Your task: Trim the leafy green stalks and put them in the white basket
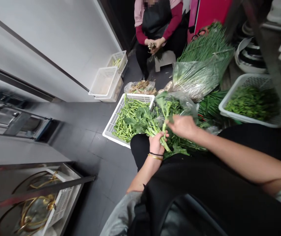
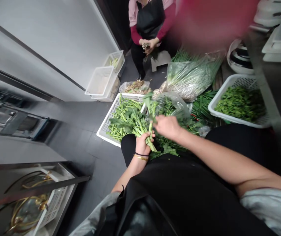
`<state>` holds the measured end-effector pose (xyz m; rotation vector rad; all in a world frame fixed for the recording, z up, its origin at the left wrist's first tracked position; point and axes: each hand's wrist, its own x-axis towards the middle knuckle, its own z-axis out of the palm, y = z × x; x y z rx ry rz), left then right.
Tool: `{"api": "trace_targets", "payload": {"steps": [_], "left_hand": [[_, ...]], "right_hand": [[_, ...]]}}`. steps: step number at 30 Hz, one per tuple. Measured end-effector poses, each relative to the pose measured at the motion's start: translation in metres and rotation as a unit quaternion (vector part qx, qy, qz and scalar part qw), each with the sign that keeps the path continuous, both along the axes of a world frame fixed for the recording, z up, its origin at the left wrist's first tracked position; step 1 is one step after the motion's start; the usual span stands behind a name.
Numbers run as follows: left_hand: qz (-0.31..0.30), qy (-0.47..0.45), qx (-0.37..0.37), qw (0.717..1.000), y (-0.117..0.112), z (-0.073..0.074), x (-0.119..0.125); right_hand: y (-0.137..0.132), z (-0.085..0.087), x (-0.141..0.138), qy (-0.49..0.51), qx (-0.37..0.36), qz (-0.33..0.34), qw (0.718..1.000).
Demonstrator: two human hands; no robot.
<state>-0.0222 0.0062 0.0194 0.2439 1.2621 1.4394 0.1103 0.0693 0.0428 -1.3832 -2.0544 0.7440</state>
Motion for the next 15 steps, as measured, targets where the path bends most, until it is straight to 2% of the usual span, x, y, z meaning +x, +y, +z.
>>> {"api": "trace_targets", "payload": {"steps": [2, 4, 6, 8, 9, 10, 12, 15], "left_hand": [[-0.003, -0.029, -0.002, 1.000, 0.002, -0.001, -0.004], [-0.049, -0.053, 0.000, 0.997, 0.002, 0.000, -0.011], [-0.127, -0.092, -0.020, 0.987, -0.001, 0.001, -0.018], [-0.196, -0.144, -0.059, 0.968, -0.004, 0.001, -0.021], [-0.221, -0.168, -0.075, 0.958, -0.005, 0.001, -0.021], [-0.238, -0.185, -0.086, 0.950, -0.007, 0.001, -0.019], [-0.251, -0.188, -0.082, 0.946, -0.009, 0.000, -0.012], [-0.198, -0.110, -0.027, 0.974, -0.009, 0.001, 0.002]], "right_hand": [[-0.014, -0.012, 0.003, 0.012, 0.003, 0.079, 0.997], [-0.011, -0.021, 0.014, 0.099, -0.066, 0.120, 0.986], [0.004, -0.023, 0.030, 0.227, -0.185, 0.137, 0.947], [0.023, -0.018, 0.041, 0.316, -0.270, 0.181, 0.891], [0.029, -0.014, 0.042, 0.337, -0.282, 0.211, 0.873], [0.034, -0.009, 0.041, 0.344, -0.275, 0.232, 0.867], [0.035, -0.003, 0.033, 0.335, -0.242, 0.238, 0.879], [0.024, -0.005, 0.014, 0.299, -0.182, 0.168, 0.922]]}}
